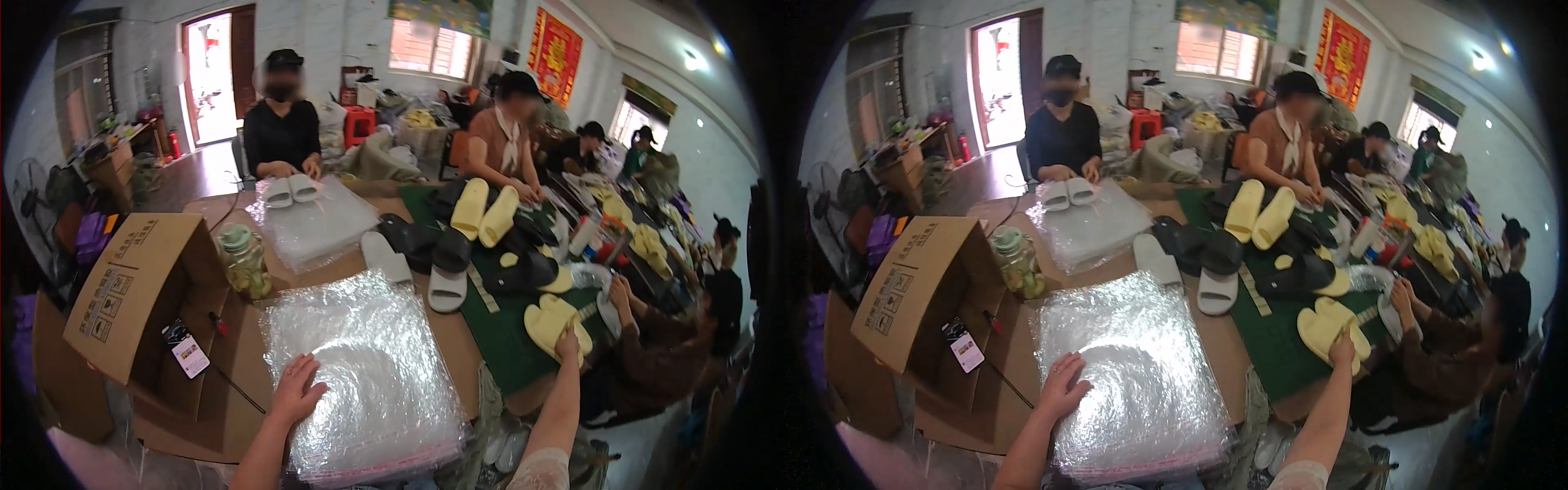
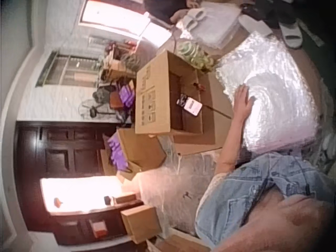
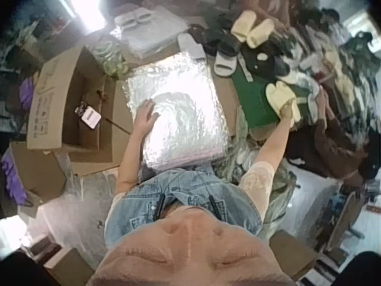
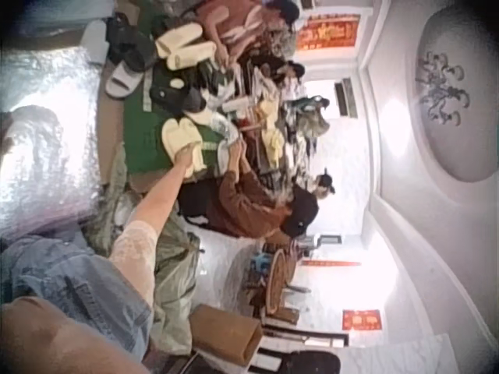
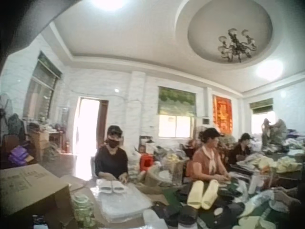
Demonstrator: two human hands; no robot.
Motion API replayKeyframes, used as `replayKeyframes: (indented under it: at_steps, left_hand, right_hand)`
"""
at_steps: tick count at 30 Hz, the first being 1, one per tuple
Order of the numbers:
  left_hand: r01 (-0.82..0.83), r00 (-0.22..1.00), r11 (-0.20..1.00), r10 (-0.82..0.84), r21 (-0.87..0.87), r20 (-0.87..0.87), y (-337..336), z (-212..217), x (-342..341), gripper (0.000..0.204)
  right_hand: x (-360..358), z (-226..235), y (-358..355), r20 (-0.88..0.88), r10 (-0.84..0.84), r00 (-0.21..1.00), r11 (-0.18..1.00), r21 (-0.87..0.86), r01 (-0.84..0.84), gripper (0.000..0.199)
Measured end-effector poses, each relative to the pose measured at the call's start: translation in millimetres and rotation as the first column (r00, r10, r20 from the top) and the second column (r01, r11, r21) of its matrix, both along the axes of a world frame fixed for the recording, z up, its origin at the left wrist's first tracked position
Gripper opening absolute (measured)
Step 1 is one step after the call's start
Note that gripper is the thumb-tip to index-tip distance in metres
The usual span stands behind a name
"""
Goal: The person sits at a table in a workshop and repeatedly picks up pairs of slippers in various colors. They place each pair into a clear plastic bag and then set the packaged slippers aside. The process is repetitive, involving handling the slippers and the packaging material by hand.
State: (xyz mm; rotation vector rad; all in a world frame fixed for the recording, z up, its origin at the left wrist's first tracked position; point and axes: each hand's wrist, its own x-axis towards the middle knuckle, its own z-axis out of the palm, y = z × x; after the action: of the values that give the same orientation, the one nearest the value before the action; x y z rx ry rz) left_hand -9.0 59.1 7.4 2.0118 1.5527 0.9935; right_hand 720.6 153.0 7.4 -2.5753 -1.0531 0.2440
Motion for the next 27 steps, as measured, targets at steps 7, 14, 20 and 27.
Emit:
replayKeyframes:
  at_steps: [7,14,20,27]
  left_hand:
    - [-0.004,1.0,1.0,0.005,0.021,-0.009,2.9,-0.5,2.8,0.053]
    - [0.002,0.998,0.999,0.0,0.038,-0.055,-0.3,4.5,1.2,0.053]
    - [0.12,0.975,0.991,-0.106,0.063,-0.193,-13.0,40.8,12.6,0.052]
    - [0.345,0.865,0.937,-0.336,-0.043,-0.372,-70.3,52.4,40.0,0.076]
  right_hand:
    - [-56.2,-2.9,-34.7,0.293,0.212,0.932,0.905,0.302,-0.3,0.021]
    - [-191.2,8.1,-111.4,0.293,0.285,0.912,0.873,0.314,-0.374,0.029]
    - [-150.6,-17.0,-132.9,0.048,0.179,0.983,0.9,0.395,-0.183,0.04]
    - [-219.0,27.2,-182.0,-0.269,0.452,0.85,0.572,0.819,-0.045,0.022]
